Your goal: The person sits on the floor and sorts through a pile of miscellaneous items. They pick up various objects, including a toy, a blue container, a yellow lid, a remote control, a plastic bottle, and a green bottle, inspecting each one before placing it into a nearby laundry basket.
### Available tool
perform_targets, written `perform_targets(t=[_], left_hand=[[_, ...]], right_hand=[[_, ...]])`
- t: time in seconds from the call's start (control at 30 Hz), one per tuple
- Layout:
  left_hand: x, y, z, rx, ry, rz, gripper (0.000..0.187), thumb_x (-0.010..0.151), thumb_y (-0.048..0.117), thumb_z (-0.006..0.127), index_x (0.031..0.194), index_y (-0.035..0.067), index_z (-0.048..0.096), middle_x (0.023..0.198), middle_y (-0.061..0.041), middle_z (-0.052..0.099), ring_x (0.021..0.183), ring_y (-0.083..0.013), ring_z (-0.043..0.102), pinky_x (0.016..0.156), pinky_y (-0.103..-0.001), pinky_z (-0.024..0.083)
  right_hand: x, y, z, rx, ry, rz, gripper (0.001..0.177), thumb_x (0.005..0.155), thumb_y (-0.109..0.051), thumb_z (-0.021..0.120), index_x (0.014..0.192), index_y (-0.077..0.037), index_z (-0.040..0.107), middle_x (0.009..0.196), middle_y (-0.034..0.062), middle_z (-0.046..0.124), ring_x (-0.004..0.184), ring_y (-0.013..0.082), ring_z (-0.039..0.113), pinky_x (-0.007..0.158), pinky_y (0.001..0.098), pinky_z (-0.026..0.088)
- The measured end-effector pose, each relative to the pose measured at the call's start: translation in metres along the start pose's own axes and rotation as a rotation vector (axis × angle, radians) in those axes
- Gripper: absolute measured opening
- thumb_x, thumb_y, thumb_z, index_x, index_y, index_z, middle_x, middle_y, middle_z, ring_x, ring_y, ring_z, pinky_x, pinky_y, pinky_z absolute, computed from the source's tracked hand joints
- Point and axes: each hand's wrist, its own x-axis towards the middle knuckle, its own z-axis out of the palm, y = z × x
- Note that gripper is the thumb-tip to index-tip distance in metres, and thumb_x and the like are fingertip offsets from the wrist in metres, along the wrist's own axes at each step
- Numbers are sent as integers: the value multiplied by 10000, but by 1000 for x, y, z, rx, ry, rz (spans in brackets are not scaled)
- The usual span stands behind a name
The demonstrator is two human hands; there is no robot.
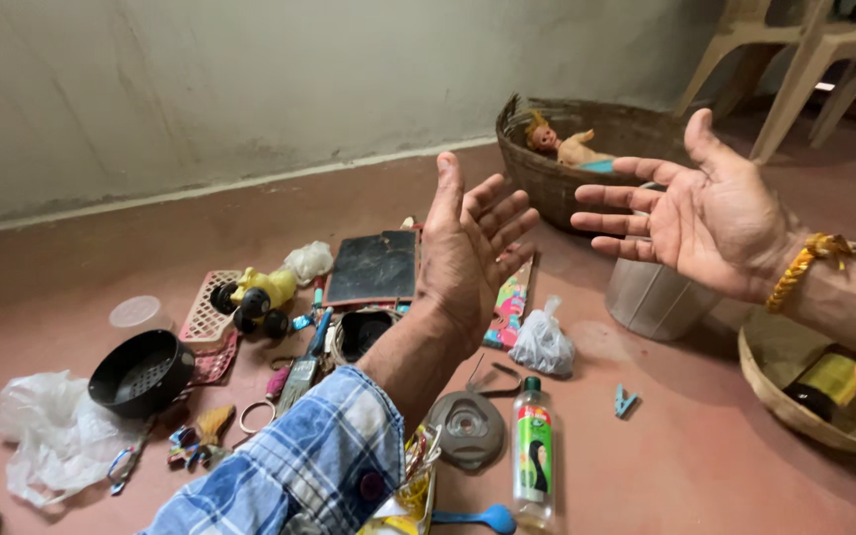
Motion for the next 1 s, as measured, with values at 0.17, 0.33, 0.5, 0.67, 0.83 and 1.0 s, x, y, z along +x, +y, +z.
perform_targets(t=[0.17,0.33,0.5,0.67,0.83,1.0], left_hand=[[-1,-11,-21,62,62,-24,1107,820,847,316,1568,31,309,1559,-216,464,1413,-299,493,1141,-504,361],[5,-40,-36,96,121,-110,1095,814,846,322,1564,49,315,1545,-213,485,1407,-298,505,1141,-506,361],[19,-71,-49,143,143,-190,1081,805,841,348,1585,93,317,1586,-208,422,1444,-326,449,1165,-519,331],[23,-104,-65,272,183,-239,1082,810,841,350,1583,84,324,1582,-239,427,1455,-350,435,1162,-536,322],[23,-135,-73,365,203,-378,1070,813,827,334,1617,125,257,1595,-226,376,1459,-377,376,1150,-579,303],[11,-157,-79,635,190,-388,1020,852,801,340,1532,45,420,1524,-192,479,1401,-330,464,1120,-485,362]], right_hand=[[19,28,-1,12,89,107,1020,862,-788,276,1547,-33,261,1425,252,549,1271,388,608,976,514,528],[28,53,-7,-3,53,171,1039,852,-793,290,1550,-24,254,1435,260,548,1282,397,608,972,517,526],[32,77,-16,-45,98,265,1039,828,-799,289,1550,-54,241,1452,258,544,1283,412,609,994,525,524],[37,108,-30,-93,152,358,1025,842,-788,297,1556,-56,221,1472,265,520,1293,402,611,1012,529,532],[38,142,-44,-162,221,464,989,859,-759,323,1566,-75,218,1489,256,507,1296,403,613,997,536,545],[35,176,-57,-242,266,593,977,910,-780,346,1582,-83,213,1523,250,462,1331,405,576,987,560,545]])
